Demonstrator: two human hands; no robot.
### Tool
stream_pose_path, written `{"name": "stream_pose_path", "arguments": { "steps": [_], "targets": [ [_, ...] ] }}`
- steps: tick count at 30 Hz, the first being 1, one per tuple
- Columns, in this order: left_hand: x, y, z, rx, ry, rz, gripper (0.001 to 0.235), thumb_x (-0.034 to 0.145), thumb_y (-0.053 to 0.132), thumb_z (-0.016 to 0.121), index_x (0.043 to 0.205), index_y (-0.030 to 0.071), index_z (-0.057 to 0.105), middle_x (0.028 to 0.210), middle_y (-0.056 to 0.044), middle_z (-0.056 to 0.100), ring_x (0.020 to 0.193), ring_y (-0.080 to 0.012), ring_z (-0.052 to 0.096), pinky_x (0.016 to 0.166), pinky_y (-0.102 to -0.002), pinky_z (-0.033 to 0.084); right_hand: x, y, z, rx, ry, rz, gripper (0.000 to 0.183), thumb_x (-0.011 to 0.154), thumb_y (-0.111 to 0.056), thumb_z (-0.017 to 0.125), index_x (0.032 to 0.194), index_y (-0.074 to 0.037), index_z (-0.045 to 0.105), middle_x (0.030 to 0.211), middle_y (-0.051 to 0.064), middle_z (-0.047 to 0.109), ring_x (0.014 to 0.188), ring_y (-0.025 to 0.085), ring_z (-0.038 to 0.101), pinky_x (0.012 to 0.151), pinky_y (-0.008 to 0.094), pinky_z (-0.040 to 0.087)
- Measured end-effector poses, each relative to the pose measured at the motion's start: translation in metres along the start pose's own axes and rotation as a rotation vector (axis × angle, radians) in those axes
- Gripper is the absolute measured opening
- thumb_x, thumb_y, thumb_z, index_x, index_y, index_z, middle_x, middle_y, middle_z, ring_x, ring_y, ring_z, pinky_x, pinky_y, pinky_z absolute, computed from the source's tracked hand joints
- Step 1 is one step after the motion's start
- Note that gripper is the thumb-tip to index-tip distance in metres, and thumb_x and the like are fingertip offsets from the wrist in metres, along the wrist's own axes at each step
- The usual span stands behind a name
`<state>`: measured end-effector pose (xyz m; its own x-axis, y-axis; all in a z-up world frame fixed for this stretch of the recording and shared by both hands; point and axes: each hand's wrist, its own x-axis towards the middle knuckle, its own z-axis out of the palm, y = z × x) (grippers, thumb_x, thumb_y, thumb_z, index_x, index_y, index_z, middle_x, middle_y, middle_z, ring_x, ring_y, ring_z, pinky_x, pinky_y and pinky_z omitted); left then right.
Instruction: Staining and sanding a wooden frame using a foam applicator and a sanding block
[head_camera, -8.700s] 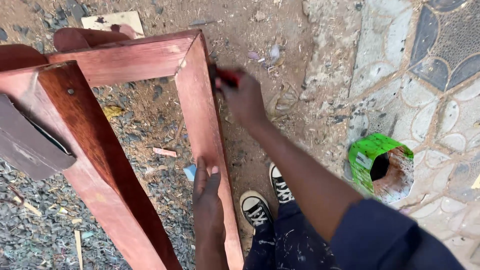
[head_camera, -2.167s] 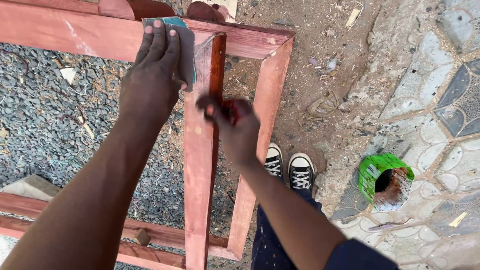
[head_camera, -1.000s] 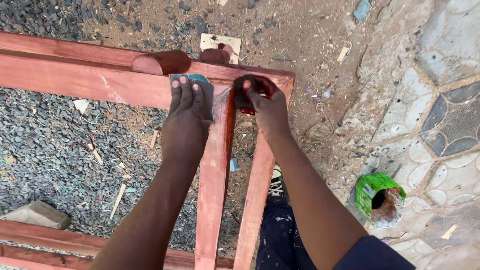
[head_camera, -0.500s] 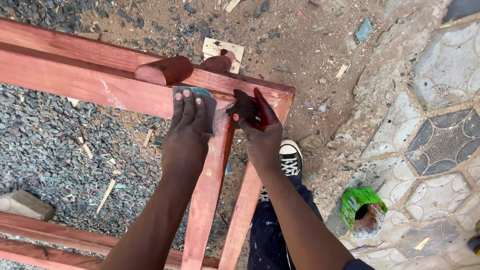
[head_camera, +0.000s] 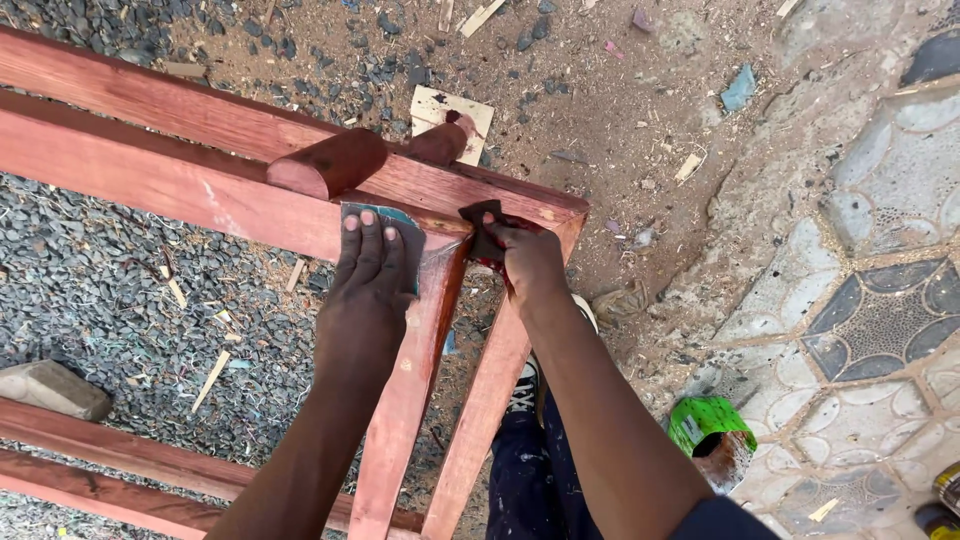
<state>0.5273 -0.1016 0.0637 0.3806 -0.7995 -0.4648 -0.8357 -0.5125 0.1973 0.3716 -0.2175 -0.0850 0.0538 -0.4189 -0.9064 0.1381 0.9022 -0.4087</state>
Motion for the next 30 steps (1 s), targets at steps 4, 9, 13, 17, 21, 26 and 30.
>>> {"name": "stream_pose_path", "arguments": {
  "steps": [4, 9, 13, 17, 21, 26, 30],
  "targets": [
    [0.0, -0.001, 0.002, -0.008, 0.013, -0.001, 0.085, 0.083, 0.03, 0.075, 0.158, 0.008, 0.042, 0.17, -0.015, 0.029, 0.158, -0.0338, 0.021, 0.125, -0.038, 0.03, -0.005, -0.047, 0.017, -0.192, -0.086, -0.116, 0.031, 0.076, 0.001, 0.087, 0.105, 0.002, 0.075, 0.089, 0.019, 0.075, 0.075, 0.028, 0.072, 0.068, 0.041, 0.061],
    [0.001, -0.004, 0.007, -0.003, 0.047, -0.009, 0.086, 0.081, 0.031, 0.076, 0.158, 0.008, 0.043, 0.169, -0.014, 0.032, 0.157, -0.0325, 0.024, 0.123, -0.038, 0.034, -0.055, -0.11, 0.068, -0.56, -0.349, -0.313, 0.035, 0.075, -0.002, 0.088, 0.108, -0.005, 0.078, 0.097, 0.014, 0.077, 0.092, 0.025, 0.071, 0.096, 0.034, 0.053],
    [-0.003, -0.004, 0.008, -0.019, 0.05, -0.026, 0.087, 0.08, 0.03, 0.077, 0.157, 0.011, 0.044, 0.169, -0.012, 0.033, 0.157, -0.0309, 0.025, 0.121, -0.039, 0.037, -0.045, -0.101, 0.091, -1.079, -0.621, -0.35, 0.022, 0.078, -0.016, 0.085, 0.1, -0.017, 0.081, 0.089, 0.007, 0.078, 0.091, 0.027, 0.076, 0.09, 0.038, 0.056],
    [0.0, -0.003, 0.004, -0.029, 0.055, -0.017, 0.085, 0.08, 0.03, 0.077, 0.157, 0.012, 0.046, 0.169, -0.01, 0.034, 0.157, -0.0302, 0.025, 0.122, -0.037, 0.037, -0.005, -0.088, 0.091, -1.259, -0.691, -0.531, 0.016, 0.084, -0.019, 0.078, 0.099, -0.023, 0.082, 0.087, 0.003, 0.078, 0.092, 0.028, 0.077, 0.081, 0.038, 0.059],
    [-0.003, -0.002, 0.006, -0.04, 0.039, -0.017, 0.086, 0.08, 0.029, 0.078, 0.157, 0.013, 0.045, 0.17, -0.009, 0.032, 0.157, -0.0286, 0.024, 0.123, -0.036, 0.035, -0.052, -0.138, 0.104, -1.575, -0.669, -0.452, 0.022, 0.082, -0.013, 0.076, 0.098, 0.002, 0.076, 0.087, 0.023, 0.074, 0.091, 0.04, 0.075, 0.078, 0.047, 0.061],
    [0.001, -0.003, 0.004, -0.051, 0.059, -0.048, 0.085, 0.08, 0.026, 0.079, 0.157, 0.01, 0.046, 0.169, -0.011, 0.034, 0.157, -0.0315, 0.026, 0.121, -0.039, 0.039, -0.058, -0.133, 0.104, -1.346, -0.683, -0.307, 0.026, 0.083, -0.015, 0.075, 0.106, -0.004, 0.08, 0.09, 0.018, 0.076, 0.09, 0.036, 0.076, 0.079, 0.041, 0.06],
    [0.002, -0.007, 0.011, -0.035, 0.035, -0.061, 0.088, 0.079, 0.03, 0.079, 0.158, 0.014, 0.044, 0.17, -0.008, 0.032, 0.158, -0.0275, 0.023, 0.121, -0.038, 0.038, -0.022, -0.095, 0.103, -1.303, -0.658, -0.447, 0.027, 0.087, -0.019, 0.073, 0.104, 0.002, 0.077, 0.085, 0.024, 0.073, 0.086, 0.045, 0.075, 0.07, 0.05, 0.059]
  ]
}}
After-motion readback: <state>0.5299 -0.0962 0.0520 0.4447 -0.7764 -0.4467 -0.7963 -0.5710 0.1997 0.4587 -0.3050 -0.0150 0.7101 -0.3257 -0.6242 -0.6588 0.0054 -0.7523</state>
